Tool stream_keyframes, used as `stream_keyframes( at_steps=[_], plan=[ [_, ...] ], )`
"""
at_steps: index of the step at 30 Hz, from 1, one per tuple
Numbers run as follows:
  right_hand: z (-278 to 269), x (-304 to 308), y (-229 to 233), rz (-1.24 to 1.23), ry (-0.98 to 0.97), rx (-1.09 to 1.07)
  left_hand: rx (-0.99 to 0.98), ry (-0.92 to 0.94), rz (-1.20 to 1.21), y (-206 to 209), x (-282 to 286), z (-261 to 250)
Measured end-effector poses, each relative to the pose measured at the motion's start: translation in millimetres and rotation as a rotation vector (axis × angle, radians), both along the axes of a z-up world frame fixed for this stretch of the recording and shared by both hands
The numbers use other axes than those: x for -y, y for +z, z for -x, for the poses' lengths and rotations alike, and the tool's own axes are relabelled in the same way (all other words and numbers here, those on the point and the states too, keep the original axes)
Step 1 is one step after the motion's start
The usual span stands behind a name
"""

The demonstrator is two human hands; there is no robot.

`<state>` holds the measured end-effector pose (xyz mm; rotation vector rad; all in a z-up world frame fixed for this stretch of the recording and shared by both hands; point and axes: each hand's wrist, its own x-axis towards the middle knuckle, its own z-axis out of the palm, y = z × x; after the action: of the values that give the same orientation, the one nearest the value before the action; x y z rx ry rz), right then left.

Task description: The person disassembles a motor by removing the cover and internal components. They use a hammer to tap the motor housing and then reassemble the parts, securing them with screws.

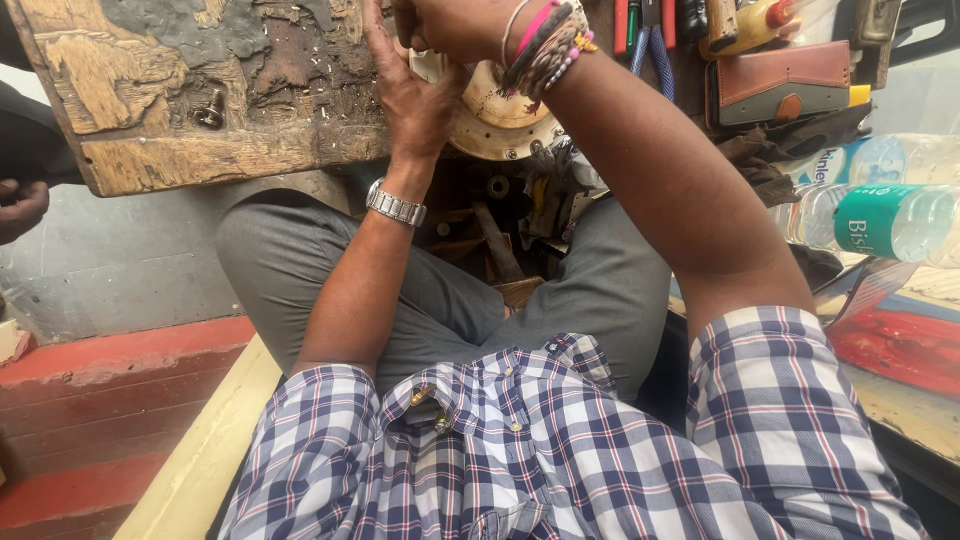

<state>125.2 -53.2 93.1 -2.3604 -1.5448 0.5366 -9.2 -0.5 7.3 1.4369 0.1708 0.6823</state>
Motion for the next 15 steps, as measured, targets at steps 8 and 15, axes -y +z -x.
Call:
stream_keyframes(
  at_steps=[8, 15],
  plan=[
    [11.5, -0.1, 6.8, 0.031, 0.047, 0.254, -0.042, -0.007, 0.019, -10.1, -0.5, -3.5],
    [10.3, -1.2, -11.1, 0.100, -0.021, 0.221, 0.045, 0.032, -0.098, -15.9, -0.6, -5.5]
  ],
)
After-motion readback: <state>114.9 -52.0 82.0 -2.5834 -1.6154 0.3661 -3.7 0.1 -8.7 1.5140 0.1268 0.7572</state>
